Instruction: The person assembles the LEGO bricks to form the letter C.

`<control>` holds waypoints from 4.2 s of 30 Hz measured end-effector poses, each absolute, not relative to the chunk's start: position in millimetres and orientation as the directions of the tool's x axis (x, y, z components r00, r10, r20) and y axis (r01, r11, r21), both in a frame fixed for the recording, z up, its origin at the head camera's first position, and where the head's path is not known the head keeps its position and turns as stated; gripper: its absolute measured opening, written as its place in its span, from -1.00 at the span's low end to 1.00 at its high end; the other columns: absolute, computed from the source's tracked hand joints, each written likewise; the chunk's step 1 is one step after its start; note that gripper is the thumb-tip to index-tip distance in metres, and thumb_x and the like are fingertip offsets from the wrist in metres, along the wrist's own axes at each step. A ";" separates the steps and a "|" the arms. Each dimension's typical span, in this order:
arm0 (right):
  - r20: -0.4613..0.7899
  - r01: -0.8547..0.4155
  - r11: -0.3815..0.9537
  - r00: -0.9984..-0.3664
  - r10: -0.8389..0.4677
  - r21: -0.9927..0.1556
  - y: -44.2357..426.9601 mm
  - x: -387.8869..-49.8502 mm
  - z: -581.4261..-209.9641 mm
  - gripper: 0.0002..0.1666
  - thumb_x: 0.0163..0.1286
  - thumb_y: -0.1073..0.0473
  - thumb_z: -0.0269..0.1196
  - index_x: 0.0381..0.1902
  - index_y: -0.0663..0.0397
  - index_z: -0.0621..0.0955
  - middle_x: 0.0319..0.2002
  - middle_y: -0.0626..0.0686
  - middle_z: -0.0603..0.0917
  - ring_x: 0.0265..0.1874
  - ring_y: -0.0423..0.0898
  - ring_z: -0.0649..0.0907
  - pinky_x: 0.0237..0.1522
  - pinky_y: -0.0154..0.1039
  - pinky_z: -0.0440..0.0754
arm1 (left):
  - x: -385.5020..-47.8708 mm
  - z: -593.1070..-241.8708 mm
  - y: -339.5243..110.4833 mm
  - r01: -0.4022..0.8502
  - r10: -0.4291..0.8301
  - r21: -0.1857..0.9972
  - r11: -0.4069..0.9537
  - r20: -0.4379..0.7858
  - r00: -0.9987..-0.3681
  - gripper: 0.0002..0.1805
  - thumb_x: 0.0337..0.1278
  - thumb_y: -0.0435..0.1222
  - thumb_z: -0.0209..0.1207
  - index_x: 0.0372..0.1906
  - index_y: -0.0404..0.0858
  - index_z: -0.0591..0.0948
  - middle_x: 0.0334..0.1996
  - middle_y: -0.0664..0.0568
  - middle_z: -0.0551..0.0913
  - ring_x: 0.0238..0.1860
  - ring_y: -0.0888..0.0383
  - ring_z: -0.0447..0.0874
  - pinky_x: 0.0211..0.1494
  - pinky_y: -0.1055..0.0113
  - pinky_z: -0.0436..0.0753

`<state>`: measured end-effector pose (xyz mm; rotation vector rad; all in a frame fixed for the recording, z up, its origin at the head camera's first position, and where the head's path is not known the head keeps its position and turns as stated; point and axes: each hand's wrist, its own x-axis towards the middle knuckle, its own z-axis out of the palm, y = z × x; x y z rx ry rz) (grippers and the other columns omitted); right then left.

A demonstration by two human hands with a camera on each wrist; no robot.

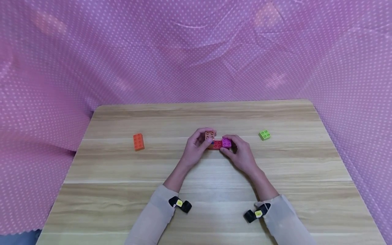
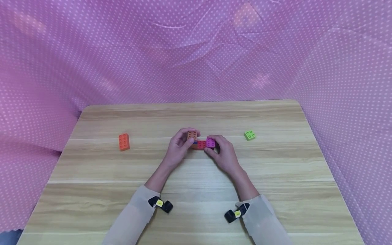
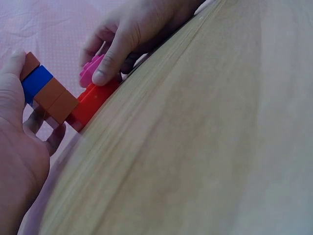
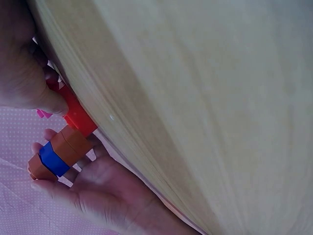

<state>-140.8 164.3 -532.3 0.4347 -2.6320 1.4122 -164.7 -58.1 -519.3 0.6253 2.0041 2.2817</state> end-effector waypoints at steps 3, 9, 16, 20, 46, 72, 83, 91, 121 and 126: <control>0.237 -0.304 0.524 -0.952 -0.192 -0.796 164.0 -140.7 -531.8 -0.46 0.35 0.20 0.52 0.26 0.05 0.64 0.04 0.04 0.72 -0.11 -0.09 0.64 -0.10 -0.17 0.63 | -164.9 -519.1 -57.3 0.225 0.282 0.961 -0.163 0.263 -0.923 -0.64 0.50 -0.45 0.19 0.30 -0.31 0.55 0.22 -0.16 0.69 0.26 0.02 0.65 0.36 0.22 0.63; 0.225 -0.294 0.523 -0.955 -0.193 -0.800 163.8 -140.3 -530.6 -0.46 0.36 0.20 0.51 0.27 0.05 0.64 0.06 0.04 0.71 -0.08 -0.08 0.64 -0.07 -0.15 0.64 | -164.4 -517.9 -57.5 0.235 0.271 0.960 -0.149 0.269 -0.924 -0.66 0.49 -0.43 0.22 0.27 -0.30 0.58 0.19 -0.22 0.69 0.23 0.03 0.67 0.31 0.24 0.67; 0.227 -0.295 0.519 -0.955 -0.192 -0.803 164.3 -140.0 -531.9 -0.45 0.36 0.19 0.51 0.27 0.05 0.64 0.06 0.03 0.71 -0.08 -0.08 0.64 -0.07 -0.16 0.64 | -163.8 -516.5 -57.1 0.239 0.259 0.961 -0.136 0.267 -0.928 -0.68 0.47 -0.38 0.26 0.23 -0.30 0.61 0.19 -0.16 0.69 0.20 0.01 0.69 0.29 0.22 0.69; 0.231 -0.297 0.516 -0.954 -0.188 -0.803 166.3 -141.3 -532.2 -0.46 0.36 0.18 0.51 0.27 0.04 0.64 0.05 0.03 0.72 -0.08 -0.08 0.65 -0.07 -0.15 0.65 | -163.7 -513.9 -54.7 0.245 0.253 0.963 -0.116 0.267 -0.930 -0.69 0.46 -0.37 0.29 0.20 -0.31 0.61 0.15 -0.13 0.71 0.18 0.00 0.70 0.28 0.19 0.71; 0.226 -0.294 0.503 -0.955 -0.192 -0.813 163.3 -137.6 -536.4 -0.45 0.35 0.19 0.51 0.27 0.05 0.64 0.06 0.02 0.72 -0.06 -0.09 0.66 -0.04 -0.13 0.68 | -159.9 -519.9 -60.0 0.250 0.226 0.968 -0.009 0.246 -0.942 -0.67 0.42 -0.34 0.34 0.20 -0.30 0.66 0.07 -0.15 0.75 0.13 -0.03 0.75 0.26 0.19 0.72; 0.223 -0.289 0.528 -0.957 -0.187 -0.798 163.7 -140.0 -532.9 -0.47 0.36 0.17 0.51 0.26 0.04 0.64 0.05 0.03 0.72 -0.08 -0.08 0.65 -0.06 -0.13 0.66 | -157.6 -526.4 -191.7 0.282 -0.420 0.792 0.541 0.545 -0.725 -0.33 0.10 -0.37 0.52 0.35 -0.20 0.58 0.39 -0.02 0.49 0.44 0.02 0.36 0.45 -0.12 0.53; 0.222 -0.292 0.539 -0.956 -0.192 -0.790 165.0 -140.4 -532.7 -0.47 0.37 0.18 0.51 0.27 0.02 0.63 0.05 0.03 0.71 -0.14 -0.09 0.61 -0.13 -0.20 0.62 | -132.6 -521.9 -233.0 -0.258 -0.644 0.764 0.592 0.256 -0.721 -0.11 0.05 -0.05 0.57 0.47 -0.18 0.45 0.24 -0.14 0.58 0.33 -0.14 0.41 0.50 -0.19 0.21; 0.214 -0.282 0.534 -0.959 -0.188 -0.797 165.2 -137.4 -534.6 -0.46 0.37 0.18 0.51 0.28 0.02 0.63 0.08 0.03 0.71 -0.09 -0.09 0.63 -0.07 -0.16 0.64 | -132.2 -525.7 -234.1 -0.146 -0.586 0.786 0.601 0.309 -0.749 -0.57 0.13 -0.38 0.48 0.13 -0.31 0.71 0.04 -0.20 0.75 0.13 -0.19 0.64 0.43 -0.08 0.42; 0.234 -0.305 0.527 -0.952 -0.198 -0.793 164.5 -139.2 -532.9 -0.45 0.36 0.17 0.52 0.28 0.02 0.64 0.11 0.03 0.72 0.02 -0.08 0.68 0.04 -0.10 0.69 | -162.5 -511.3 -62.5 0.338 -0.062 0.859 -0.384 0.341 -0.938 -0.55 0.21 -0.54 0.40 0.20 -0.36 0.62 0.14 -0.17 0.75 0.17 -0.01 0.71 0.37 0.12 0.63; 0.236 -0.309 0.524 -0.950 -0.203 -0.793 165.1 -139.8 -533.1 -0.42 0.36 0.17 0.52 0.30 0.05 0.63 0.12 0.04 0.71 -0.01 -0.08 0.67 0.00 -0.12 0.69 | -160.8 -509.7 -48.6 0.361 0.007 0.873 -0.327 0.384 -0.923 -0.56 0.24 -0.46 0.43 0.20 -0.38 0.62 0.15 -0.18 0.75 0.20 -0.06 0.70 0.47 -0.02 0.54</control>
